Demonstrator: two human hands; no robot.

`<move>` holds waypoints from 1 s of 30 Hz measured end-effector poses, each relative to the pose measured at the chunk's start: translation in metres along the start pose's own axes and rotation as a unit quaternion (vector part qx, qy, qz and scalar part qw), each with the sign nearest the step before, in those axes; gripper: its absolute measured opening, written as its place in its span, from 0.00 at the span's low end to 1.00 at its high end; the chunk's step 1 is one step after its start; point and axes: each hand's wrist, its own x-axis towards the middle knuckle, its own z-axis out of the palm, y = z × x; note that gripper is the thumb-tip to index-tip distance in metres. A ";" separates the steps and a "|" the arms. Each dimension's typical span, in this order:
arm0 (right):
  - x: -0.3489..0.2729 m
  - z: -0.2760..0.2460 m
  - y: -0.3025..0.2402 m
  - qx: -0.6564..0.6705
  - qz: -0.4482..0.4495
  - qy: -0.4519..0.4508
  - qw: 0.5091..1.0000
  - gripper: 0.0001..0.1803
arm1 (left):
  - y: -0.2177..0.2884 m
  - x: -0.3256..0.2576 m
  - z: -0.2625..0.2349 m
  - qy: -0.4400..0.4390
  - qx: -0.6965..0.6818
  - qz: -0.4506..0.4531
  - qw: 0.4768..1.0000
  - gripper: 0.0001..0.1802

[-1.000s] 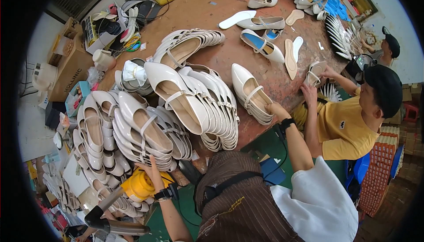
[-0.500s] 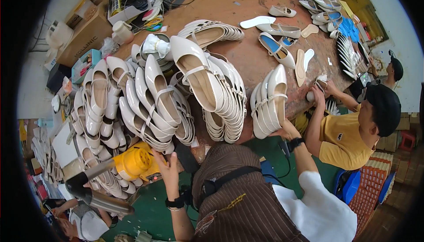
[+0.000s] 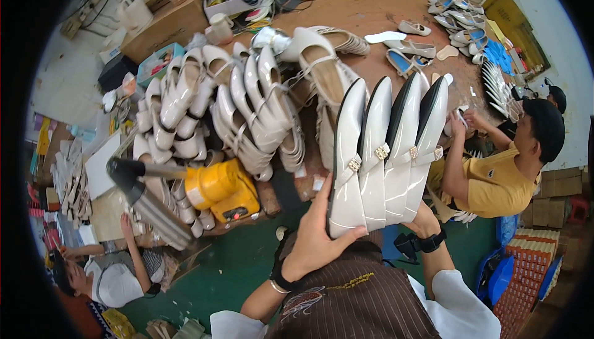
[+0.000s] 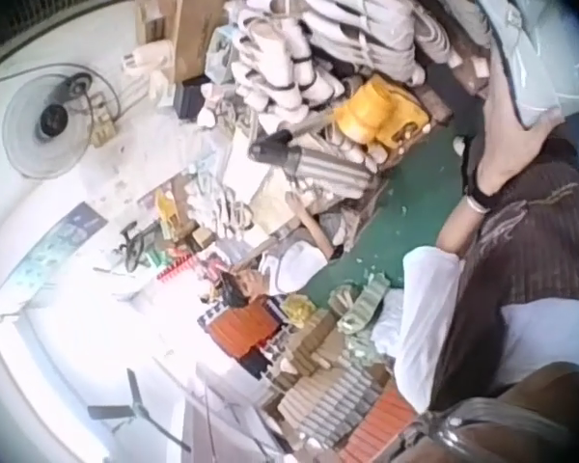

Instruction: Processing and cleaning white dress shoes at a manufacturing workbench.

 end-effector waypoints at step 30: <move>0.019 0.210 0.278 0.228 0.436 -0.045 0.869 0.23 | -0.115 -0.296 -0.151 0.306 0.135 -0.228 0.914 0.25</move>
